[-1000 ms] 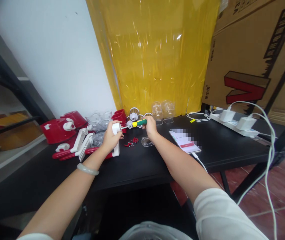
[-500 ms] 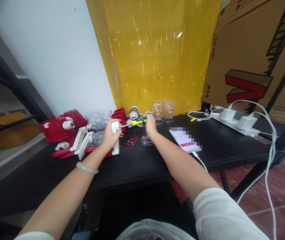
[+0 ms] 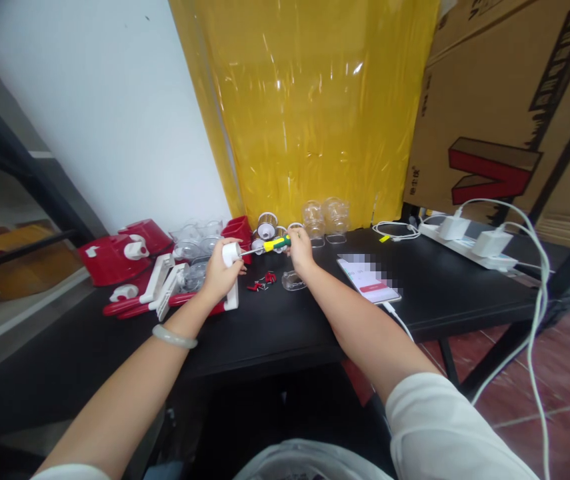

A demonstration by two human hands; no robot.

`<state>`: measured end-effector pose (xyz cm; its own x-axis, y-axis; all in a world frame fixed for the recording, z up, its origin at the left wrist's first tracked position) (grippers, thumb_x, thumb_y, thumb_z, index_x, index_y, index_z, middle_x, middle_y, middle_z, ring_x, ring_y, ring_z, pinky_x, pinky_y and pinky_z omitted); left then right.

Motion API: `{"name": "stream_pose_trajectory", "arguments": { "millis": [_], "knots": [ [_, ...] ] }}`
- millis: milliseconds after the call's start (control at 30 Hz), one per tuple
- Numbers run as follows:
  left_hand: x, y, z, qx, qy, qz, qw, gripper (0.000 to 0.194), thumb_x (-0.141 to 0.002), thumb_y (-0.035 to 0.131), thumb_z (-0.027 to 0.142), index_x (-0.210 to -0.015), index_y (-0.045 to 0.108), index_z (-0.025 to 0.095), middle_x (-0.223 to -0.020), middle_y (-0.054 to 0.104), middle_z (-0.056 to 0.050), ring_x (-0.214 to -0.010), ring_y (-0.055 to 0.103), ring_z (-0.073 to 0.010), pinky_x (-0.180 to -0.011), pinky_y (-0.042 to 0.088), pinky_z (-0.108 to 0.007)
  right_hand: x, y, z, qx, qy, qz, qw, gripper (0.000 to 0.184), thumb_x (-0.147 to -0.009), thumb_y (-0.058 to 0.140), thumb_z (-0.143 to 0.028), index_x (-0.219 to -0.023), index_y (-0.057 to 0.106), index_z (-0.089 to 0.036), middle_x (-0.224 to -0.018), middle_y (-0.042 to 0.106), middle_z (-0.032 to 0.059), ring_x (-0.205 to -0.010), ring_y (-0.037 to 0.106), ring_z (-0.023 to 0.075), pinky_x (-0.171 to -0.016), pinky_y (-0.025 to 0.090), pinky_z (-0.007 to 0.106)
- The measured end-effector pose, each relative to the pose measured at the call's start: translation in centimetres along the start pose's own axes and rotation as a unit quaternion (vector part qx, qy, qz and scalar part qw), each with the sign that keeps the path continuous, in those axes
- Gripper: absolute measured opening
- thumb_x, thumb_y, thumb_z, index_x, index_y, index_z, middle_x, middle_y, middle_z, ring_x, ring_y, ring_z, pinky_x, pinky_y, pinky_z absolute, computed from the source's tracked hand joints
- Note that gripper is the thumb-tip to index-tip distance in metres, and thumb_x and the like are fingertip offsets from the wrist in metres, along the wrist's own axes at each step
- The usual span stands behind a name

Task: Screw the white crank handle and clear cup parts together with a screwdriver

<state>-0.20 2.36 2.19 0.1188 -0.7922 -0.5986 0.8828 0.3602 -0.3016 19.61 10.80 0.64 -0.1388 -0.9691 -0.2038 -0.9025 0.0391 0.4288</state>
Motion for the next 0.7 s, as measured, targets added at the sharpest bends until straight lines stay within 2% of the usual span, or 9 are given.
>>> {"name": "stream_pose_trajectory", "arguments": {
  "millis": [100,167,267,367,700],
  "knots": [
    [-0.05,0.0,-0.14,0.004,-0.007,-0.002,1.0,0.053,-0.069,0.057,0.01,-0.121,0.055,0.023,-0.096,0.069,0.0,-0.066,0.068,-0.0144,-0.065,0.059,-0.029,0.09,0.03,0.07,0.02,-0.011,-0.011,1.0,0.025,-0.084,0.058,-0.046,-0.075,0.05,-0.025,-0.043,0.034,-0.0109,-0.036,0.033,0.009,-0.043,0.041,0.024],
    [-0.07,0.0,-0.26,0.003,-0.01,-0.003,1.0,0.053,-0.069,0.057,0.01,-0.121,0.055,0.023,-0.096,0.069,0.0,-0.063,0.067,-0.0138,-0.064,0.058,-0.029,0.1,-0.03,0.04,0.027,-0.025,-0.014,0.999,0.027,-0.087,0.055,-0.049,-0.076,0.051,-0.024,-0.045,0.037,-0.0095,-0.037,0.036,0.0097,-0.042,0.04,0.024],
    [-0.08,-0.03,-0.37,-0.009,-0.008,0.0,1.0,0.053,-0.07,0.057,0.01,-0.121,0.055,0.023,-0.095,0.069,-0.001,-0.065,0.067,-0.0143,-0.065,0.058,-0.029,0.01,-0.19,0.03,0.009,-0.038,-0.008,0.999,0.025,-0.087,0.05,-0.045,-0.077,0.055,-0.023,-0.061,0.052,-0.0044,-0.045,0.048,0.0106,-0.044,0.043,0.024],
    [-0.07,-0.06,-0.44,-0.02,-0.007,0.0,1.0,0.053,-0.069,0.058,0.009,-0.12,0.055,0.023,-0.094,0.069,0.0,-0.067,0.067,-0.015,-0.068,0.058,-0.03,-0.13,-0.22,0.26,-0.014,-0.027,-0.01,1.0,0.023,-0.085,0.047,-0.04,-0.077,0.058,-0.022,-0.07,0.057,-0.0027,-0.05,0.051,0.0106,-0.047,0.047,0.025],
    [-0.08,-0.08,-0.56,-0.024,-0.008,0.001,1.0,0.053,-0.069,0.057,0.01,-0.12,0.056,0.023,-0.091,0.068,0.0,-0.07,0.069,-0.0165,-0.068,0.057,-0.031,-0.18,-0.14,0.08,-0.001,-0.021,-0.009,1.0,0.014,-0.081,0.052,-0.031,-0.075,0.058,-0.021,-0.056,0.053,-0.0052,-0.043,0.048,0.0101,-0.041,0.035,0.021]
  ]
}}
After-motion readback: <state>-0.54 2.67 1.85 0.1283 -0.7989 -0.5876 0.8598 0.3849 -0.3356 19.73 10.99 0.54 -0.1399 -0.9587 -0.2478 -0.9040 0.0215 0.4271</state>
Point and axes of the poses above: each hand's wrist, its own x-axis away from the middle knuckle, its own y-axis out of the palm, z = x × y, the point moved 4 cm from there along -x, towards the middle knuckle
